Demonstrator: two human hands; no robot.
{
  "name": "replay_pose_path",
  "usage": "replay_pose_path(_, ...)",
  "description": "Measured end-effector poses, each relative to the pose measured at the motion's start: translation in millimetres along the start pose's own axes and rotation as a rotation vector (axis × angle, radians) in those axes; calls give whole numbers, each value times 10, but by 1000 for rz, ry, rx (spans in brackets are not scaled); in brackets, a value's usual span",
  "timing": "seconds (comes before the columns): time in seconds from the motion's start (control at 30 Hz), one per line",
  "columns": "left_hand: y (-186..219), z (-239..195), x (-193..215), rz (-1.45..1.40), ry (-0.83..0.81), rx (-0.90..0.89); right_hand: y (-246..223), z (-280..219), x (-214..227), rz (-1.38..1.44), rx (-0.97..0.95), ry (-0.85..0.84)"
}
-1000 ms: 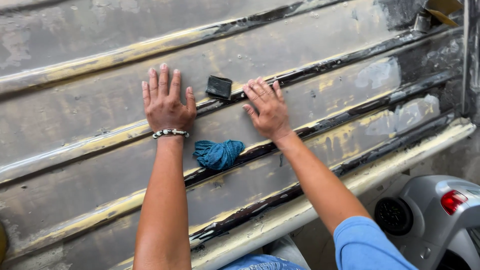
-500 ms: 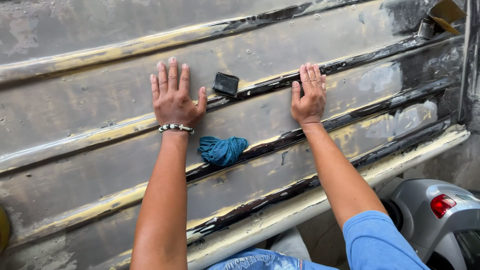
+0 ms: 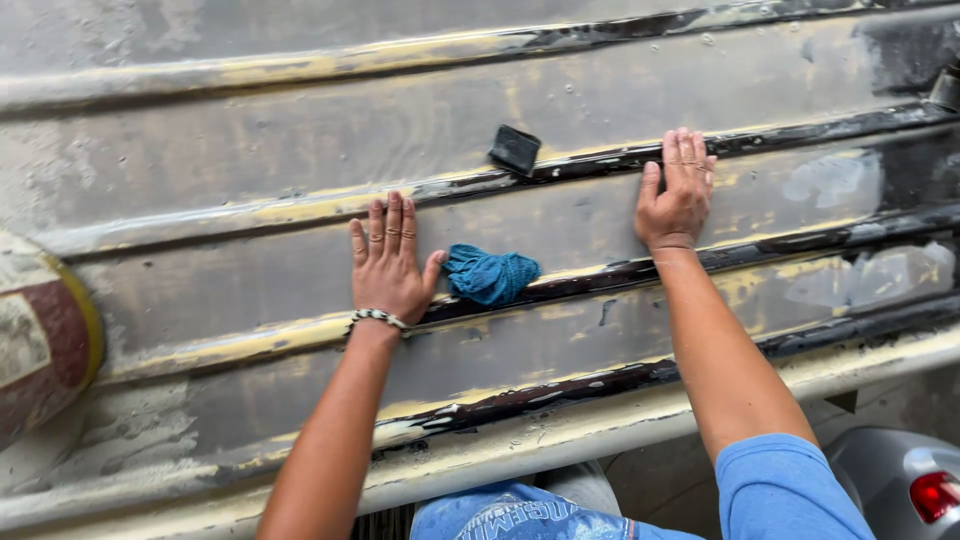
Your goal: The person scrubs a corrugated metal surface using a black sponge and a blue cloth. They repeatedly dip the cloth into a bucket of water and wipe the surface to remove dirt and residue.
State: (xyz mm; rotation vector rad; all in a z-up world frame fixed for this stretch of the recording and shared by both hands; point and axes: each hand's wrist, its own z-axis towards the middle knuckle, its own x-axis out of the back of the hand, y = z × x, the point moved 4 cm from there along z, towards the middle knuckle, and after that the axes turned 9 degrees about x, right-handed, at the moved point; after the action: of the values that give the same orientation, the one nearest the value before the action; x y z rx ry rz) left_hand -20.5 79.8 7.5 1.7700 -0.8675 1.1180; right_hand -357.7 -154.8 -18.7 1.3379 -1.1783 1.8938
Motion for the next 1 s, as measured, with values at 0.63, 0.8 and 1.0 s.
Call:
replay_pose_path(0.63,-3,26,197,-85,79,215,-2057,308,-487,299,314,5)
replay_pose_path(0.8,14,12,193,-57,99,213,-1773,138,-82,225,397,4)
replay_pose_path(1.0,216,343,269,-1,184,236,-586,133,-35,106,28,243)
